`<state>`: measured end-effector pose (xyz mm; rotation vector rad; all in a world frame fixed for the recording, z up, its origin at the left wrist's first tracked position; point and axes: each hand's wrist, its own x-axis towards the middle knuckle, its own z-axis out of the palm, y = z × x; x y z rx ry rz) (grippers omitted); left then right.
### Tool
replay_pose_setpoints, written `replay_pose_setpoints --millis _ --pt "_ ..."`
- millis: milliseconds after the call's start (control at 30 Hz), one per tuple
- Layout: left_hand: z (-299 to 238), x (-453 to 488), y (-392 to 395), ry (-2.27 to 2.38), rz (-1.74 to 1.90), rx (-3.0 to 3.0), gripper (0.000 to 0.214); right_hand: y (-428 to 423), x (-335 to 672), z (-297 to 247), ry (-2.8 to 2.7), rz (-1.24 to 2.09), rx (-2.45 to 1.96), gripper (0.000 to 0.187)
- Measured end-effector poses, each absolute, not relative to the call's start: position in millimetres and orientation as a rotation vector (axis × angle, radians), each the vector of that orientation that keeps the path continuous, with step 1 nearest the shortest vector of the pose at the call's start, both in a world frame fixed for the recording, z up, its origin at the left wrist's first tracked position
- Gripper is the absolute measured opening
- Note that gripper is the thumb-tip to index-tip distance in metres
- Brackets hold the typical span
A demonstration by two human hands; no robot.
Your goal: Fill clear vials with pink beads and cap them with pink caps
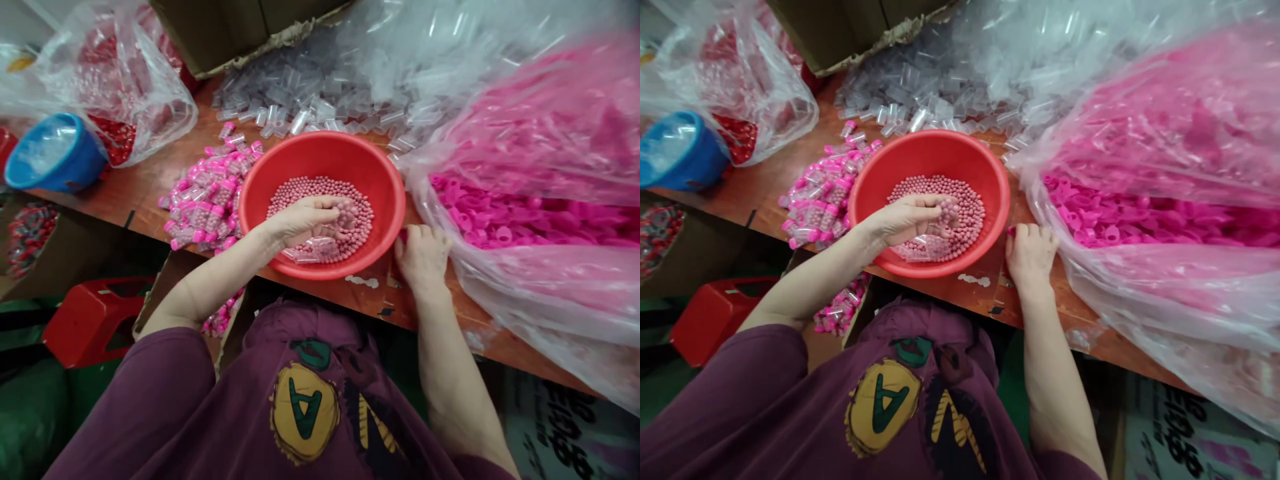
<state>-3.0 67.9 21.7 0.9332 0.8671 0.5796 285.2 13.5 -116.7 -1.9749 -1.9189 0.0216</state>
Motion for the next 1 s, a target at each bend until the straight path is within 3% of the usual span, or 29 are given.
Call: replay_pose_setpoints --millis 133,233,400,600,1000 --pt "21.9 -10.5 43.0 0.883 0.685 0.709 0.022 13.2 296.6 -120.7 -1.836 0.050 -1.859 0.017" --pt "17.3 -9.2 31.8 0.959 0.736 0.586 0.022 20.1 306.4 -116.5 -1.600 0.077 -1.700 0.023" --pt "16.7 -14.9 27.5 0.943 0.763 0.597 0.023 19.4 279.2 -64.7 -1.324 0.055 -1.466 0.028" --pt "8.7 -22.5 20.8 0.877 0.807 0.749 0.043 3.6 192.2 2.1 -1.528 0.508 -1.226 0.021" --pt "-10.1 -17.9 15.1 0.781 0.908 0.762 0.030 18.0 165.6 12.5 -1.759 0.487 -1.167 0.015"
